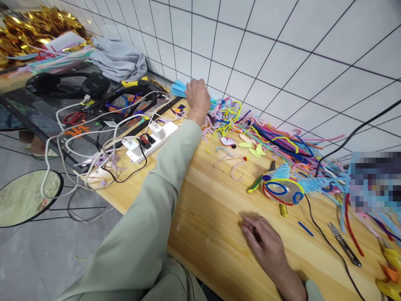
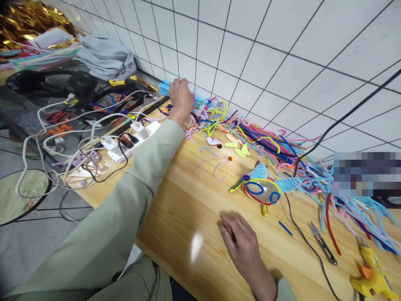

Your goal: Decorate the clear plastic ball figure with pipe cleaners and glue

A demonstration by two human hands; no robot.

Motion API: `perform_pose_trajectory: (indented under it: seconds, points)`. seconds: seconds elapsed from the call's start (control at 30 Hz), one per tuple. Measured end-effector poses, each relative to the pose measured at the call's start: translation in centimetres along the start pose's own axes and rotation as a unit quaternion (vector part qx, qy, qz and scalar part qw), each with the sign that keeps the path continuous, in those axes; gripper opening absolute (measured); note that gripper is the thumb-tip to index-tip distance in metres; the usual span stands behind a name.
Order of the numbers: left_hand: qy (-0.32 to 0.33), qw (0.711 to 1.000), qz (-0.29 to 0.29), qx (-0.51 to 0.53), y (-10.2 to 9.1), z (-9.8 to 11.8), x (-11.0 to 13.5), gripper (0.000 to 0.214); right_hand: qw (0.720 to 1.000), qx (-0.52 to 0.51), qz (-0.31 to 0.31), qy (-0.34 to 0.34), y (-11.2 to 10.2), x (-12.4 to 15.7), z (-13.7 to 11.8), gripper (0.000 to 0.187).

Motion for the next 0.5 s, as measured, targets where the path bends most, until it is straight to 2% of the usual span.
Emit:
perform_pose_trajectory:
  seconds: [0.1, 0.17, 0.37, 0.5]
  points:
    - [-0.066, 0.996, -0.048, -0.023, 1.1, -2.8, -1.8, 0.036, 1.0, -0.02, 0.006, 0.008, 0.1, -0.2, -0.2, 0.015]
    - [-0.096, 0.992, -0.077, -0.041, 1.8, -4.1, -2.3, 0.05, 0.999, -0.03, 0.008, 0.019, 0.1, -0.3, -0.4, 0.018]
    - [-0.081, 0.989, -0.115, -0.047, 2.5, -5.8, -1.2, 0.08, 0.998, -0.044, 0.02, 0.029, 0.2, -0.4, -0.8, 0.017]
    - [-0.041, 0.989, -0.14, -0.036, 1.6, -5.6, -1.0, 0.074, 0.998, -0.042, 0.024, 0.025, 0.3, -0.3, -0.7, 0.014]
Point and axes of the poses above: each hand's wrist, its own x-axis away from the middle knuckle, its own y-axis out of the palm, z = x × y, the point moved 2 cm from there along -x, towards the middle knuckle, and after that the axes turned 3 degrees about y, right-handed, at the moved point
